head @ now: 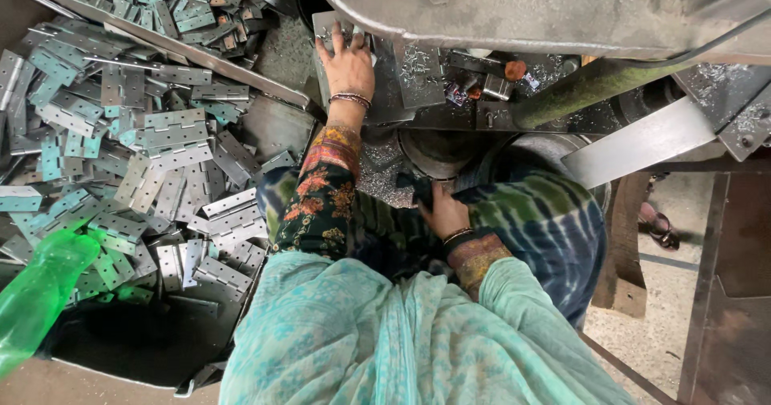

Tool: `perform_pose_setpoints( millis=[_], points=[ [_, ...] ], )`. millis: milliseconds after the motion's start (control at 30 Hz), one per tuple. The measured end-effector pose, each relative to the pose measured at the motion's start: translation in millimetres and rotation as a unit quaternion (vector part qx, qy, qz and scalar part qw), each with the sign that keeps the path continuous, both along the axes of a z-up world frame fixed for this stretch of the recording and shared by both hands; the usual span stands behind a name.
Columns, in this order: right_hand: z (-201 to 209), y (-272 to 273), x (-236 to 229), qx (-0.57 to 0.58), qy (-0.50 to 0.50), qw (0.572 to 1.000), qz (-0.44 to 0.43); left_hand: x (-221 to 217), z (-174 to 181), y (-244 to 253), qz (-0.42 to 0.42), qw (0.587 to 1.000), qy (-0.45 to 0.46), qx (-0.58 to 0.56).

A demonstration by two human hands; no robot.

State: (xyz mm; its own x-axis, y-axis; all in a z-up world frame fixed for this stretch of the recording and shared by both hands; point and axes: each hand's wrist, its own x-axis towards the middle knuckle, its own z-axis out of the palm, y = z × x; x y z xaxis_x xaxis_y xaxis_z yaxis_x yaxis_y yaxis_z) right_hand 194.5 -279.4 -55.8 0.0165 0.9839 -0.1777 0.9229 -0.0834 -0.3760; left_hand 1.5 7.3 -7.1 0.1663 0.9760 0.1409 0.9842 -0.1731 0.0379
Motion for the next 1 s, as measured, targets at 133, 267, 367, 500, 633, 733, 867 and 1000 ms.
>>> perform_pose_setpoints(
  millis=[133,267,367,500,633,733,867,1000],
  points=[
    [-5.7,-5.9,0.2,-0.035,-0.006,0.999,-0.003,-4.5,-3.2,-6.6,-0.008,1.000,0.002,0.030],
    [30.2,9.4,4.7,-0.056,0.004,0.998,0.009,2.5,5.3,-0.8,-0.002,0.999,0.021,0.046],
    [42.0,8.6,2.5,-0.071,-0.003,0.997,0.022,-1.5,-2.5,-13.0,0.001,1.000,0.017,0.023],
    [18.5,4.1,2.3,-0.094,0.006,0.996,-0.001,-3.4,1.4,-14.0,0.001,0.999,-0.005,0.040],
    [-37.3,-5.7,1.4,0.006,0.036,0.999,0.002,-4.8,5.5,-11.8,-0.006,0.998,-0.007,0.062],
    [-63.3,-3.3,1.5,-0.006,0.029,1.000,-0.001,-5.2,5.8,-12.2,0.003,1.000,-0.001,0.003],
    [-52.8,0.9,4.9,-0.018,0.046,0.999,-0.007,-4.3,2.9,-7.5,-0.010,0.998,-0.010,0.068],
    [-5.3,5.0,0.0,-0.032,0.048,0.998,0.001,-9.9,1.6,-6.1,-0.016,0.999,0.009,0.048]
  ],
)
